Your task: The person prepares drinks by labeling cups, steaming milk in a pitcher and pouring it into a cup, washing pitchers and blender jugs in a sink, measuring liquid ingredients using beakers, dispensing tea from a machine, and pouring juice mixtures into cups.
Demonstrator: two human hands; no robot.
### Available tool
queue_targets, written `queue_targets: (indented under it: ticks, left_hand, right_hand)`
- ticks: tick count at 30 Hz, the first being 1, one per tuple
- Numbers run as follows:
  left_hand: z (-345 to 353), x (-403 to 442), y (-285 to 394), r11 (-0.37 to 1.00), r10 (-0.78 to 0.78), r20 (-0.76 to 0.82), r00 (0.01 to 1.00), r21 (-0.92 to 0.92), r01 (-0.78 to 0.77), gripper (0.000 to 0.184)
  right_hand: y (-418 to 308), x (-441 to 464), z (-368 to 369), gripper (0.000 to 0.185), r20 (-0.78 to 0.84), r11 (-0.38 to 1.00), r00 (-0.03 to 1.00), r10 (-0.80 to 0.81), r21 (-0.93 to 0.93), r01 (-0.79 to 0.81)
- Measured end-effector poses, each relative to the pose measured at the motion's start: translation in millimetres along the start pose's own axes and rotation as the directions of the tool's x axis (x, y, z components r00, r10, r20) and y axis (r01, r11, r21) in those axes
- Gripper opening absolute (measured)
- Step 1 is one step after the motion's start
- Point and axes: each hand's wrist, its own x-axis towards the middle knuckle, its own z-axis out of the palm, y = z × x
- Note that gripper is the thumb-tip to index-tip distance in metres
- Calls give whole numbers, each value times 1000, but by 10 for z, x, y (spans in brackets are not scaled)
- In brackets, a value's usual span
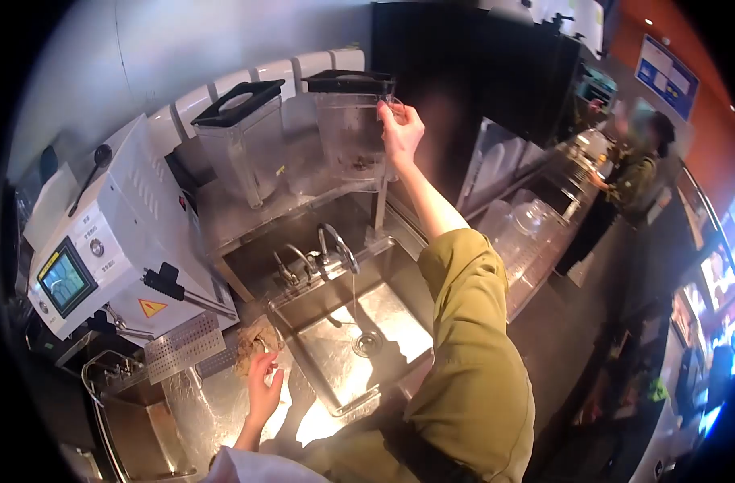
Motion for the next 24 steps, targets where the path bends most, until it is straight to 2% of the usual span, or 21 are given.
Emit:
queue_targets:
  ticks: [2,4,5,6,7,8,9,10,11,12,13,14,15,16,17,18,19,21,22,23,24]
  left_hand:
    - [109,-8,23,992,-125,-58,991,-27,123,30]
    - [278,14,-18,993,-114,-79,990,-27,112,28]
    - [369,24,-4,993,-113,-61,992,-43,110,28]
    - [466,52,21,993,-108,-33,994,-62,105,27]
    - [564,63,-26,996,-85,17,996,-6,85,26]
    - [678,99,36,995,-100,45,994,7,99,25]
    - [782,133,64,993,-121,87,989,23,119,26]
    - [874,156,81,990,-143,128,981,39,139,26]
    - [957,188,100,984,-169,184,968,82,156,28]
    - [1020,198,55,982,-186,253,949,90,168,36]
    - [1082,204,35,963,-177,303,936,248,102,41]
    - [1134,210,41,921,-166,359,918,389,14,47]
    - [1166,225,93,859,-268,431,862,512,11,56]
    - [1190,239,146,832,-287,474,833,554,-29,62]
    - [1220,270,90,951,-219,547,808,304,52,65]
    - [1230,297,23,986,-153,592,791,38,162,67]
    - [1294,321,-34,640,-280,669,689,-404,653,69]
    - [1533,226,-619,811,-450,521,726,-103,576,68]
    - [1643,349,-337,851,-494,417,763,56,521,68]
    - [1667,287,9,587,-565,386,729,809,27,72]
    - [1660,289,-52,620,-377,553,743,747,-242,79]
  right_hand:
    - [235,101,51,28,34,998,999,42,55,-44]
    - [416,162,116,29,39,987,997,73,139,-78]
    - [560,173,156,28,52,990,994,94,101,-99]
    - [737,193,221,29,52,998,998,20,64,-23]
    - [702,178,287,32,53,1000,998,23,14,-24]
    - [740,188,381,36,-1,985,987,-162,-61,162]
    - [701,167,419,39,50,992,996,-74,-97,79]
    - [711,161,470,40,82,990,993,-87,-103,95]
    - [658,166,478,43,165,981,986,-9,-191,41]
    - [780,182,539,42,145,958,985,-96,-255,131]
    - [737,184,515,48,194,938,978,-79,-318,139]
    - [846,258,474,59,311,922,950,37,-376,87]
    - [824,219,360,71,299,898,952,63,-434,77]
    - [663,164,155,74,323,913,939,121,-407,22]
    - [423,80,-131,71,361,947,928,93,-320,29]
    - [132,-61,-450,60,419,985,902,103,-170,-34]
    - [61,-245,-748,47,485,981,871,79,116,-154]
    - [-260,-773,-1474,31,619,744,700,357,265,-614]
    - [-194,-1168,-1720,29,642,443,602,475,417,-794]
    - [333,-1696,-1952,28,656,499,463,596,149,-854]
    - [309,-2013,-2063,28,636,670,292,714,-501,-548]
